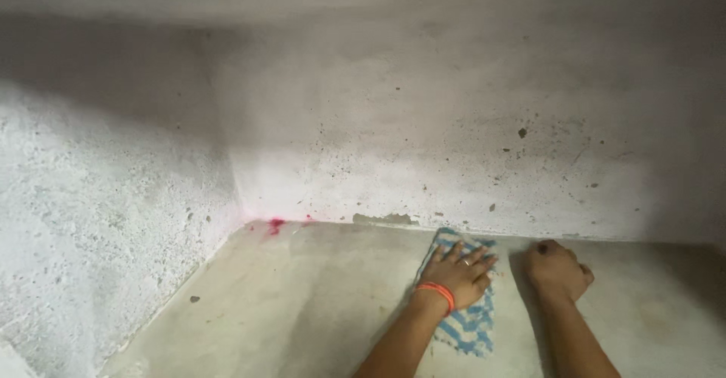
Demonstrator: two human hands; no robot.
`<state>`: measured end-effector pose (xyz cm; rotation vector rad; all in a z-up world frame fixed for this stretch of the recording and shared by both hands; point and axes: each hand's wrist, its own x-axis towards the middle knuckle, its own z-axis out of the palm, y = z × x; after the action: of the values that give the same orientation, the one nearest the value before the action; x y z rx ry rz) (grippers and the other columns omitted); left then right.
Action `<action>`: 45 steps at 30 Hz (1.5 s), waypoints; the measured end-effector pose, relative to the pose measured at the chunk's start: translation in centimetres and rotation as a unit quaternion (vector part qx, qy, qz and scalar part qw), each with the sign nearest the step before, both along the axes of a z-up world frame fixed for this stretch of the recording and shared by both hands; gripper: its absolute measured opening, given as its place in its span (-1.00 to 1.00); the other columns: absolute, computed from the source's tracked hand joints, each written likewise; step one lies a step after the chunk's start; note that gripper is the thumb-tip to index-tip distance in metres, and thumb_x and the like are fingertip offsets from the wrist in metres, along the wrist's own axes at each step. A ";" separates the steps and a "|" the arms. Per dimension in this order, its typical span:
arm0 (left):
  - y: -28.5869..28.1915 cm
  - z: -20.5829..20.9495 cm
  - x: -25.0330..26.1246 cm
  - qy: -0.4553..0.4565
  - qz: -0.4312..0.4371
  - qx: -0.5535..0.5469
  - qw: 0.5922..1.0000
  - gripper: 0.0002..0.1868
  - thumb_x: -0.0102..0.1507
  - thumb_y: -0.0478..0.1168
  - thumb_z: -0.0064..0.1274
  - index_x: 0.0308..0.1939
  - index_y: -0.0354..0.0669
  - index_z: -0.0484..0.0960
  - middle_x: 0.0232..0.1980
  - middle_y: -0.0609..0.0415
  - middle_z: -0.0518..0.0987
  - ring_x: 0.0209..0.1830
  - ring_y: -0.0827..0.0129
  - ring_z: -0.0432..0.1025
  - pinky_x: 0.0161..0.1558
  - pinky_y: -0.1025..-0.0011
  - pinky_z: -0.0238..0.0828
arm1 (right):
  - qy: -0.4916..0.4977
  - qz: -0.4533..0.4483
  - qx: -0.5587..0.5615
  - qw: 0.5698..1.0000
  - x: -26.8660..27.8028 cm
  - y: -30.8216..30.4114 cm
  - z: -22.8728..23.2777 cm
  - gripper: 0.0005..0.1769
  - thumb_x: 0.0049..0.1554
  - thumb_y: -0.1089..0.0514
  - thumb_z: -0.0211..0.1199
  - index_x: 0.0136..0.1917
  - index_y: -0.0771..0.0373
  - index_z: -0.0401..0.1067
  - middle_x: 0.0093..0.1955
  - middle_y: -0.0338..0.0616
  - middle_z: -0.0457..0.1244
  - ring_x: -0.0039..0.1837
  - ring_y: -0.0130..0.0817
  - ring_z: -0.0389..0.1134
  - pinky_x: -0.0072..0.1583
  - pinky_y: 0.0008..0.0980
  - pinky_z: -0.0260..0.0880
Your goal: The person folds a white sheet of paper and places it on a bed. Then, using a blue and white striped cloth, the person wipes a concrete shelf surface repeatedly to clean it.
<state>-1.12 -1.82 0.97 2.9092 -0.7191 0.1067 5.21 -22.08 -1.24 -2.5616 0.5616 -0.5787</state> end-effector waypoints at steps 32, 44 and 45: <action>35.4 -0.2 1.4 0.001 0.456 0.004 0.890 -0.27 0.40 0.17 -0.53 0.65 0.20 -0.17 0.71 0.11 -0.20 0.72 0.17 -0.35 0.62 0.06 -0.50 | 0.059 0.002 -0.063 0.996 -2.2 2.9 2.2 -0.52 0.31 -0.05 -0.06 0.17 0.23 0.59 -0.15 0.05 0.43 -0.03 -0.08 0.44 0.47 0.07 0.05; 37.6 -3.0 -4.0 -0.025 0.456 -0.001 0.890 -0.26 0.39 0.23 -0.52 0.62 0.10 -0.03 0.70 0.13 -0.14 0.70 0.24 -0.29 0.59 0.12 -0.41 | 0.064 0.050 -0.091 0.992 -2.0 1.4 0.8 -0.48 0.28 -0.10 -0.06 0.28 0.18 0.53 0.11 0.07 0.44 0.18 -0.05 0.44 0.45 0.08 0.08; 37.6 -2.8 -5.2 -0.022 0.449 0.003 0.893 -0.26 0.39 0.23 -0.51 0.62 0.11 -0.03 0.70 0.14 -0.15 0.70 0.24 -0.28 0.59 0.13 -0.41 | 0.050 0.059 -0.101 0.992 -2.8 1.7 1.0 -0.48 0.32 -0.06 -0.11 0.26 0.18 0.55 0.14 0.09 0.44 0.20 -0.04 0.44 0.48 0.09 0.07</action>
<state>-6.31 35.77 -1.79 2.9760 0.6726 0.2575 2.39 -20.37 -0.23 -2.8061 0.3988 -0.4896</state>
